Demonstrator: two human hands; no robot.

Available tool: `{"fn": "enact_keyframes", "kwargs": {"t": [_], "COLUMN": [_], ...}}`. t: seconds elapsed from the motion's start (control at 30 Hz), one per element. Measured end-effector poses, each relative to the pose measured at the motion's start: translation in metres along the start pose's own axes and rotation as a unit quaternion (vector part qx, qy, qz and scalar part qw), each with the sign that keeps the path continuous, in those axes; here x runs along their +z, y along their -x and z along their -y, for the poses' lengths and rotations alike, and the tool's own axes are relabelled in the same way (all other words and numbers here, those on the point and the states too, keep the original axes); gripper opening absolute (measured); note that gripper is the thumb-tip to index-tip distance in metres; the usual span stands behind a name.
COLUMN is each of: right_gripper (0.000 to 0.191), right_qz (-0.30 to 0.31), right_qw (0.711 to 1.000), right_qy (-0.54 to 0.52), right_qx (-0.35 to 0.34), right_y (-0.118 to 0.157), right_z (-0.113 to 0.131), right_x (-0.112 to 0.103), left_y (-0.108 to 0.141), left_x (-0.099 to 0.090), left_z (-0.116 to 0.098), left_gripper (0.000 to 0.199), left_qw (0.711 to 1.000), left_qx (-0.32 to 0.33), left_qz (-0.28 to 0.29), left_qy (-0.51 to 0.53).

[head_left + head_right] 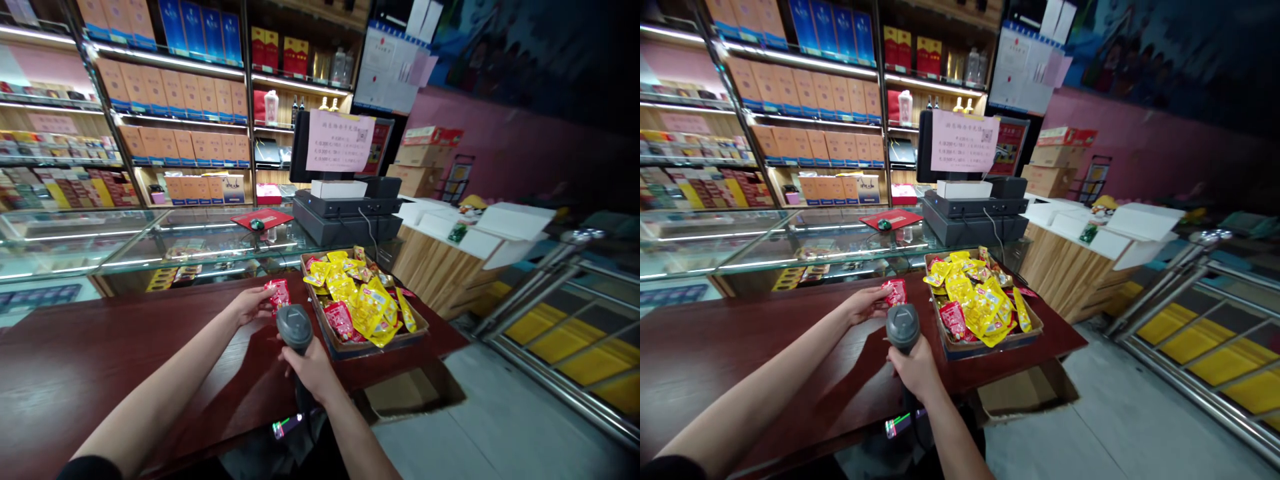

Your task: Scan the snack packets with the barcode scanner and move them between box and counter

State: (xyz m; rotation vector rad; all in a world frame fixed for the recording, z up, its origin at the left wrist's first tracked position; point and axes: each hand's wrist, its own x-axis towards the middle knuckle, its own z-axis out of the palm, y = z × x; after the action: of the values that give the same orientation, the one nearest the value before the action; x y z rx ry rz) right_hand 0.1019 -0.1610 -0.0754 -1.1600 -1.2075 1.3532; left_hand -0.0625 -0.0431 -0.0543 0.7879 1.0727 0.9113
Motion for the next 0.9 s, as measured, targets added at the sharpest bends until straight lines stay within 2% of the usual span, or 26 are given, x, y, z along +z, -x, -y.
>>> {"fn": "enact_keyframes", "kwargs": {"t": [0.1, 0.2, 0.33, 0.4, 0.43, 0.47, 0.53, 0.57, 0.63, 0.67, 0.73, 0.77, 0.83, 0.87, 0.9], "right_gripper": [0.028, 0.029, 0.031, 0.034, 0.036, 0.038, 0.043, 0.045, 0.044, 0.044, 0.045, 0.048, 0.058, 0.063, 0.069], "right_qz": [-0.023, -0.053, -0.089, -0.103, -0.112, -0.119, -0.138, -0.15, -0.183, -0.201, -0.232, -0.238, -0.216, -0.19, -0.159], "right_qw": [0.999, 0.998, 0.995, 0.994, 0.992, 0.991, 0.988, 0.986, 0.981, 0.977, 0.97, 0.968, 0.972, 0.973, 0.971], "right_qy": [-0.017, -0.03, -0.037, -0.045, -0.05, -0.053, -0.059, -0.062, -0.069, -0.071, -0.069, -0.058, -0.006, 0.038, 0.088], "right_qx": [-0.03, -0.021, -0.025, -0.008, 0.004, 0.015, 0.03, 0.03, 0.012, -0.002, -0.034, -0.05, -0.092, -0.122, -0.153], "right_y": [0.009, 0.018, 0.026, 0.027, 0.027, 0.026, 0.025, 0.025, 0.024, 0.024, 0.021, 0.019, 0.011, 0.006, 0.002], "right_z": [0.018, 0.039, 0.05, 0.045, 0.041, 0.037, 0.031, 0.03, 0.032, 0.036, 0.045, 0.049, 0.055, 0.057, 0.059], "right_x": [-0.018, -0.041, -0.069, -0.08, -0.085, -0.09, -0.099, -0.102, -0.106, -0.107, -0.104, -0.1, -0.086, -0.077, -0.068], "left_y": [-0.002, -0.023, -0.074, -0.1, -0.111, -0.12, -0.133, -0.134, -0.122, -0.109, -0.069, -0.044, 0.007, 0.03, 0.05], "left_x": [0.034, 0.085, 0.155, 0.178, 0.186, 0.191, 0.193, 0.191, 0.185, 0.179, 0.165, 0.156, 0.135, 0.123, 0.11], "left_z": [-0.019, -0.042, -0.06, -0.06, -0.058, -0.056, -0.052, -0.05, -0.044, -0.04, -0.025, -0.013, 0.018, 0.035, 0.052], "left_gripper": [0.024, 0.028, 0.033, 0.039, 0.039, 0.036, 0.024, 0.025, 0.033, 0.036, 0.039, 0.041, 0.048, 0.05, 0.052], "left_qw": [0.996, 0.99, 0.98, 0.96, 0.935, 0.895, 0.828, 0.81, 0.795, 0.8, 0.836, 0.864, 0.921, 0.94, 0.946], "left_qx": [0.074, 0.113, 0.143, 0.183, 0.222, 0.27, 0.314, 0.331, 0.377, 0.399, 0.402, 0.372, 0.264, 0.218, 0.2], "left_qz": [0.044, 0.079, 0.026, 0.007, -0.003, -0.013, -0.018, -0.018, -0.044, -0.047, -0.008, 0.027, 0.124, 0.137, 0.132], "left_qy": [-0.003, -0.032, -0.134, -0.211, -0.276, -0.356, -0.465, -0.483, -0.472, -0.446, -0.374, -0.338, -0.259, -0.222, -0.22]}}
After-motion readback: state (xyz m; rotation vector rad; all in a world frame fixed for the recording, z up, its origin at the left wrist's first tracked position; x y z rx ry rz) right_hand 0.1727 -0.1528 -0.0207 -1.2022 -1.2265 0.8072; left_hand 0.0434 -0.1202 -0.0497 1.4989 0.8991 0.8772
